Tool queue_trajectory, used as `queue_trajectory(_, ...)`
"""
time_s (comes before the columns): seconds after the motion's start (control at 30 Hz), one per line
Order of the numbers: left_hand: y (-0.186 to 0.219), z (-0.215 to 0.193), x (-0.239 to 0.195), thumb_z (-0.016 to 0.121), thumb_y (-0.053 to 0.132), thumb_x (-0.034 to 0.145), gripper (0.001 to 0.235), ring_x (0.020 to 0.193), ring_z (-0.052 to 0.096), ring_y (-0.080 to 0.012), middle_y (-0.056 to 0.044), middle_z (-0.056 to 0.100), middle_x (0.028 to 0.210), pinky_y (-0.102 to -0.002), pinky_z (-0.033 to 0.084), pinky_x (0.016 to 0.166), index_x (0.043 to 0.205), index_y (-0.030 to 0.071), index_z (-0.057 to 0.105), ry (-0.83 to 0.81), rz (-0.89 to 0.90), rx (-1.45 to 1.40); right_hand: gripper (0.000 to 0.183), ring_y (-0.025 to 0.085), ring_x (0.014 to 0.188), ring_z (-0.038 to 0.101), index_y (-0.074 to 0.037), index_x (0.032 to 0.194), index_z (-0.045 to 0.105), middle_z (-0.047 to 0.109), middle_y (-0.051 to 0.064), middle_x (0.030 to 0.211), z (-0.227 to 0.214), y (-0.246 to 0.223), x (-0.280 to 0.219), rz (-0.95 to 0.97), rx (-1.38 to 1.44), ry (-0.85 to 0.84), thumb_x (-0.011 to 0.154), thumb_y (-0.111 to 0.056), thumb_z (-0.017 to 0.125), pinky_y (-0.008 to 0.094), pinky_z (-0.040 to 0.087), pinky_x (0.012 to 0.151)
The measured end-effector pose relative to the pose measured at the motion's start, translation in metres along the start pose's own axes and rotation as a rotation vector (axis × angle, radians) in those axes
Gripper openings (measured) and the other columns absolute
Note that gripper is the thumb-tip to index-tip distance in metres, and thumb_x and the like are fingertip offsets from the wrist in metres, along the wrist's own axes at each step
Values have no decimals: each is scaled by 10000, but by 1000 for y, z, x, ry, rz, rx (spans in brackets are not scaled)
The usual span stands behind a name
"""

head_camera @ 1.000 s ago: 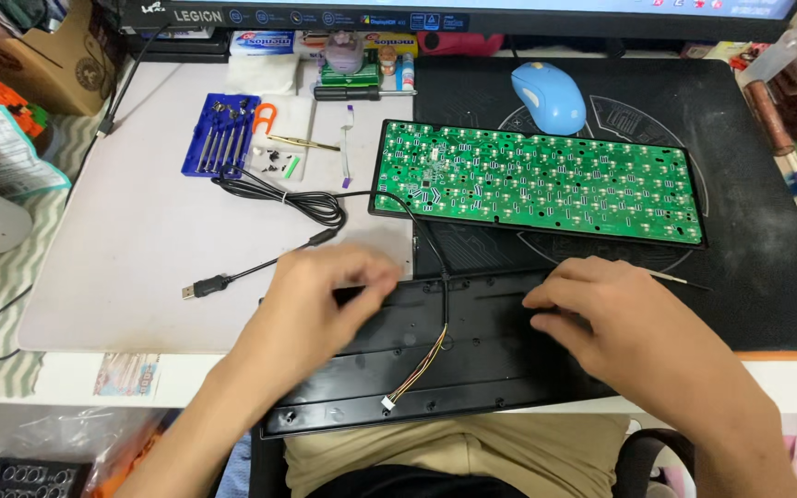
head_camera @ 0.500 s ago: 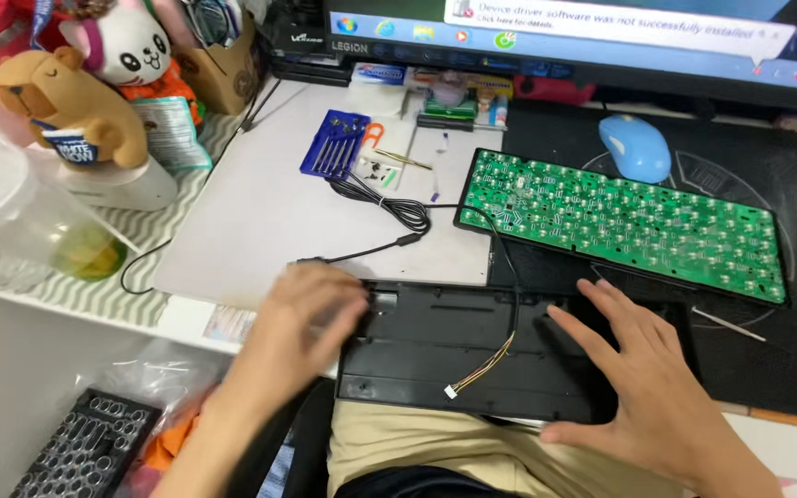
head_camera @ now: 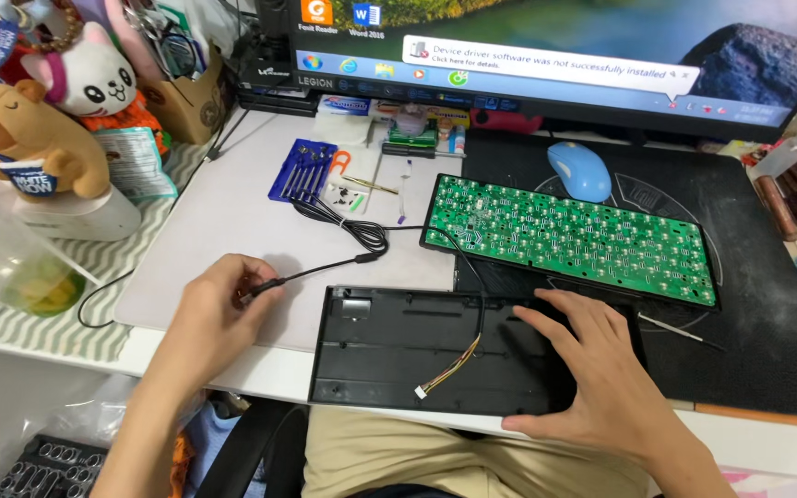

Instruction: The person disassembles the outer case of a mechanical keyboard, handles the internal circuit board and cables, and connects a wire to a white plastic port on the board.

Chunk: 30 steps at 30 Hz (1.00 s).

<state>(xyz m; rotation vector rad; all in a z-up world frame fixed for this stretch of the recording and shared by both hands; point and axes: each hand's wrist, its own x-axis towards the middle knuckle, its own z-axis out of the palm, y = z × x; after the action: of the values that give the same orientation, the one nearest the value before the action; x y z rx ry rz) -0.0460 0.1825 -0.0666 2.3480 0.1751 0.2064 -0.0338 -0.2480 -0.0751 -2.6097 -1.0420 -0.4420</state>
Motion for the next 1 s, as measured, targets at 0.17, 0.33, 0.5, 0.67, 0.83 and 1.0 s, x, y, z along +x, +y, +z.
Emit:
queue_trajectory(0.17, 21, -16, -14, 855, 226, 846, 139, 680, 535, -90, 33, 697, 747, -249, 424, 653, 846, 129, 754, -17, -81, -43, 1093, 347, 1414, 436, -226, 1455, 517, 469, 123, 1523, 1, -1, 2, 40, 22, -39, 578, -776, 868, 519, 310, 1141)
queue_trajectory(0.33, 56, -25, -8, 850, 315, 835, 192, 711, 625, -72, 28, 853, 764, -232, 505, 734, 825, 127, 887, -352, -266, 193, 1054, 354, 1482, 379, -213, 1458, 511, 426, 160, 1571, 1, -1, 1, 33, 48, -74, 619, -740, 872, 533, 273, 1172)
queue_trajectory(0.5, 35, 6, 44, 605, -77, 830, 447, 1051, 630, -386, -125, 685, 1179, -448, 486, 911, 1235, 94, 689, -85, 653, 235, 1089, 367, 1539, 292, -206, 1493, 484, 320, 190, 1646, 2, 1, -2, 27, 83, -93, 637, -817, 769, 539, 245, 1177)
queue_trajectory(0.67, 36, 31, 89, 668, 27, 773, 684, 1205, 518, -342, -112, 627, 1350, -462, 392, 931, 1435, 166, 568, -231, 703, 495, 1093, 373, 1540, 286, -210, 1500, 476, 305, 188, 1658, 3, 1, -1, 29, 75, -87, 641, -817, 773, 547, 238, 1176)
queue_trajectory(0.83, 29, 35, 98, 646, 220, 921, 436, 1131, 591, -304, -46, 697, 1214, -442, 368, 887, 1355, 184, 644, -260, 742, 539, 1166, 380, 1523, 323, -207, 1486, 487, 328, 212, 1641, 4, 2, -3, 11, 51, -70, 576, -854, 823, 542, 272, 1159)
queue_trajectory(1.0, 27, 18, 82, 622, 282, 988, 421, 1105, 624, -276, -47, 703, 1149, -420, 356, 916, 1370, 108, 660, -242, 697, 475, 1096, 370, 1476, 406, -216, 1416, 525, 415, 183, 1577, 2, -3, -3, 10, 90, 8, 541, -729, 939, 545, 314, 1135)
